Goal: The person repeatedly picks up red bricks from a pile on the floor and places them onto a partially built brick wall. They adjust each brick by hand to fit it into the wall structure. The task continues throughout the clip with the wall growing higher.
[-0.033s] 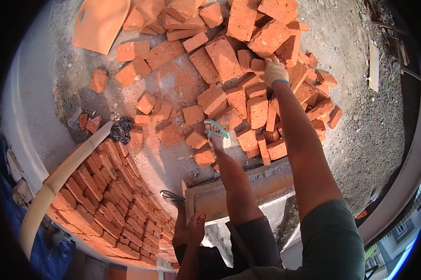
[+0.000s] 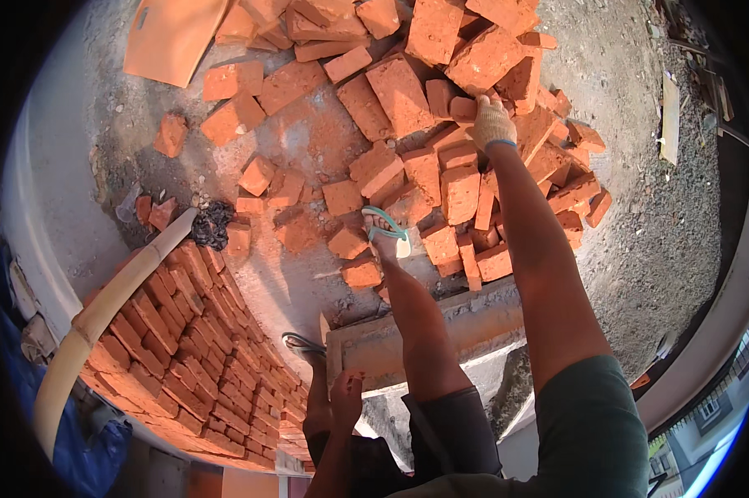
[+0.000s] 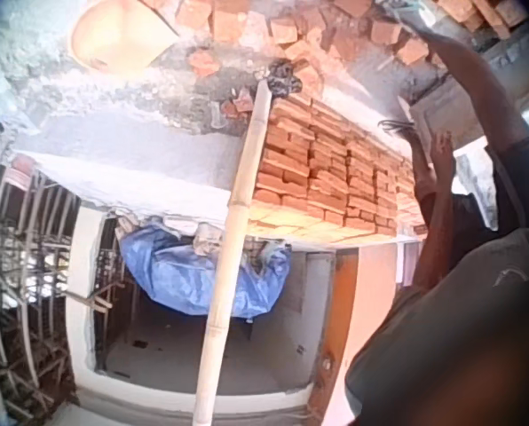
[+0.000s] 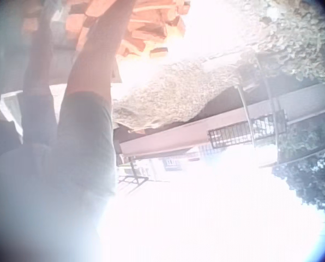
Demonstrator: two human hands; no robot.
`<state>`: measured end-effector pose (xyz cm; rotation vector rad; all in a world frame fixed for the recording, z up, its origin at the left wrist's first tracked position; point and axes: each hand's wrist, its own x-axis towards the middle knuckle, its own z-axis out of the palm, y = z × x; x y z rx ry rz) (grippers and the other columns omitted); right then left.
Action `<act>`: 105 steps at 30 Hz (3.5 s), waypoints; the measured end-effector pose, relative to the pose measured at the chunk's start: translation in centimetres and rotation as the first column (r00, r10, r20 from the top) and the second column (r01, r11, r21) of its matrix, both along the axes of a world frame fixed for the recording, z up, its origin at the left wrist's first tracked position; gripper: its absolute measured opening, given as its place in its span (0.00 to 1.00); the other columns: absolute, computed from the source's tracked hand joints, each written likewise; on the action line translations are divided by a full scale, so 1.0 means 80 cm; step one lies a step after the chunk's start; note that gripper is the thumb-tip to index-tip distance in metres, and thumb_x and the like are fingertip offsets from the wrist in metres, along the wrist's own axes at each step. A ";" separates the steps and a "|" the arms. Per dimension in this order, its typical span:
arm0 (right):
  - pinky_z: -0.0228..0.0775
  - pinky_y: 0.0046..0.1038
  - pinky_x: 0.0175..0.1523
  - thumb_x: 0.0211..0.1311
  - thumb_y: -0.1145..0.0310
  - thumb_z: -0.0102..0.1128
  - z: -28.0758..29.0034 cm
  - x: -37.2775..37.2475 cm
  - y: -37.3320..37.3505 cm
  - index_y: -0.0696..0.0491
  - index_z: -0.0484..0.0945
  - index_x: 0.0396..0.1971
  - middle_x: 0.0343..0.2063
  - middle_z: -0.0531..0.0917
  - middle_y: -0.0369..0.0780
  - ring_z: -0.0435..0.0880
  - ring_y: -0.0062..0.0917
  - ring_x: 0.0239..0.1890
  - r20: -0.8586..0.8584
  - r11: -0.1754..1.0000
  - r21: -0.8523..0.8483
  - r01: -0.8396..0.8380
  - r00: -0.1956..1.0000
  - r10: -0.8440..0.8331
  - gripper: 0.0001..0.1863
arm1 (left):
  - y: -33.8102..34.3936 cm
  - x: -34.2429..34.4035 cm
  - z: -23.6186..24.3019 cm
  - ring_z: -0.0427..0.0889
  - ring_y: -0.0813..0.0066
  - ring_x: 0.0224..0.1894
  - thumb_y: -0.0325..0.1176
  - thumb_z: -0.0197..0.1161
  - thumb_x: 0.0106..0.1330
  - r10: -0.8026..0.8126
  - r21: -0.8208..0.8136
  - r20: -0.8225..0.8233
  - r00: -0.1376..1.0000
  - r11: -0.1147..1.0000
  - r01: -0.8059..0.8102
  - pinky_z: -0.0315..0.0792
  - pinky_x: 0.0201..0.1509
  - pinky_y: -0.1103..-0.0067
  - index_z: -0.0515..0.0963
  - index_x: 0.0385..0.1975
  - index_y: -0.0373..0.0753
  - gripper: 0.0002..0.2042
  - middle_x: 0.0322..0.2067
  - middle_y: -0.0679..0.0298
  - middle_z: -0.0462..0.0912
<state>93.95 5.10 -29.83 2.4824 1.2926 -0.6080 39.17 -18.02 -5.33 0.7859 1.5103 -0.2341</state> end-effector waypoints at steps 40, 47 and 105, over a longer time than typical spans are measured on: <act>0.75 0.41 0.60 0.67 0.49 0.70 0.431 -0.409 -0.109 0.63 0.69 0.66 0.54 0.78 0.51 0.81 0.40 0.54 -0.422 0.914 0.382 0.135 0.905 0.043 0.39 | -0.161 -0.182 0.102 0.77 0.67 0.66 0.43 0.69 0.74 0.922 -0.468 0.345 -0.177 0.005 -0.884 0.76 0.67 0.65 0.47 0.82 0.52 0.43 0.67 0.62 0.71; 0.77 0.30 0.54 0.58 0.72 0.72 0.649 -0.767 -0.187 0.57 0.71 0.63 0.52 0.77 0.42 0.79 0.26 0.50 -0.881 0.967 0.167 -0.194 0.412 0.235 0.32 | -0.278 -0.375 0.286 0.83 0.63 0.60 0.50 0.65 0.74 0.653 -0.484 0.661 -0.369 -0.004 -0.875 0.76 0.65 0.67 0.61 0.76 0.37 0.37 0.62 0.55 0.80; 0.57 0.54 0.76 0.57 0.51 0.78 0.336 -1.961 -1.919 0.35 0.58 0.81 0.72 0.70 0.44 0.67 0.43 0.74 0.115 -0.759 0.150 0.634 -0.773 -0.624 0.53 | -1.284 -0.734 0.160 0.60 0.60 0.77 0.33 0.76 0.63 0.003 0.106 0.443 -0.896 -0.993 0.049 0.59 0.80 0.66 0.49 0.83 0.37 0.51 0.73 0.54 0.58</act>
